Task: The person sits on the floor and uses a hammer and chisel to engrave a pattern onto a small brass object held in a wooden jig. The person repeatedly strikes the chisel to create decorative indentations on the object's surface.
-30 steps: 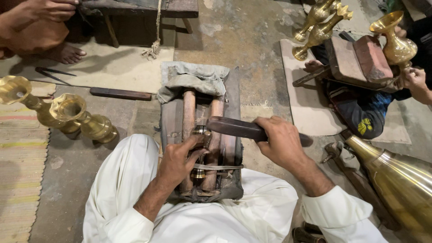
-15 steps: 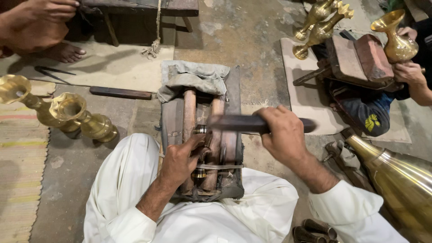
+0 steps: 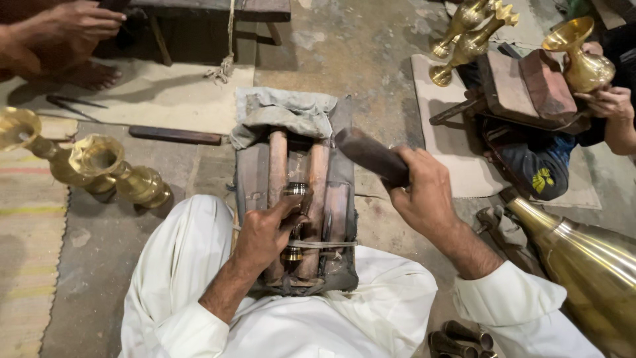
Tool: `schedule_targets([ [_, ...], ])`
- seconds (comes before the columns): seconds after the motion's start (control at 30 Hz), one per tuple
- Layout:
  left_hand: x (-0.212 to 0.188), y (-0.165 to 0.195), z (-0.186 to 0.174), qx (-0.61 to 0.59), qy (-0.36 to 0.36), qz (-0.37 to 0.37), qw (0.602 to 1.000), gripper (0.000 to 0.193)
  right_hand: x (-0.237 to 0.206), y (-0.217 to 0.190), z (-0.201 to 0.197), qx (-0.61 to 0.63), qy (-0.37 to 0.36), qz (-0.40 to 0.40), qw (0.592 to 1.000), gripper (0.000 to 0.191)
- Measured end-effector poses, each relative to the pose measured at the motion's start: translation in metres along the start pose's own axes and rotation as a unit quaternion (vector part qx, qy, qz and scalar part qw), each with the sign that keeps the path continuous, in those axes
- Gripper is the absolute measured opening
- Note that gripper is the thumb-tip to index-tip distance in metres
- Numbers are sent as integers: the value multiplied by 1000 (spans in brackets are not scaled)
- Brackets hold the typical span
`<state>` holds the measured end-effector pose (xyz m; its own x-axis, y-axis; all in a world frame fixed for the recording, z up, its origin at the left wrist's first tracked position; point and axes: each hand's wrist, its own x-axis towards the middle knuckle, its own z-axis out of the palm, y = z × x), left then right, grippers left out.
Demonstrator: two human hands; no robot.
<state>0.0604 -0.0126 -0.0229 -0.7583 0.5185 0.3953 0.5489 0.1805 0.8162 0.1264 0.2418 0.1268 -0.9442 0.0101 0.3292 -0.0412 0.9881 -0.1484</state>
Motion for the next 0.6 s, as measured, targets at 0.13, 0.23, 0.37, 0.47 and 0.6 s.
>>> schedule_targets([
  [0.13,1,0,0,14,-9,-2,1000,41,-1,4,5,-45,-22,-40,998,39],
  [0.23,1,0,0,21,-6,2,1000,43,-3,7,8,81,54,27,995,38],
  [0.37,3,-3,-1,31,-18,-2,999,45,-4,7,9,-17,2,-18,1000,37],
  [0.47,3,-3,0,20,-20,-8,1000,45,-4,6,7,28,5,16,999,36],
  [0.6,4,-3,-2,-1,-10,23,1000,44,-5,4,5,16,-4,18,1000,39],
])
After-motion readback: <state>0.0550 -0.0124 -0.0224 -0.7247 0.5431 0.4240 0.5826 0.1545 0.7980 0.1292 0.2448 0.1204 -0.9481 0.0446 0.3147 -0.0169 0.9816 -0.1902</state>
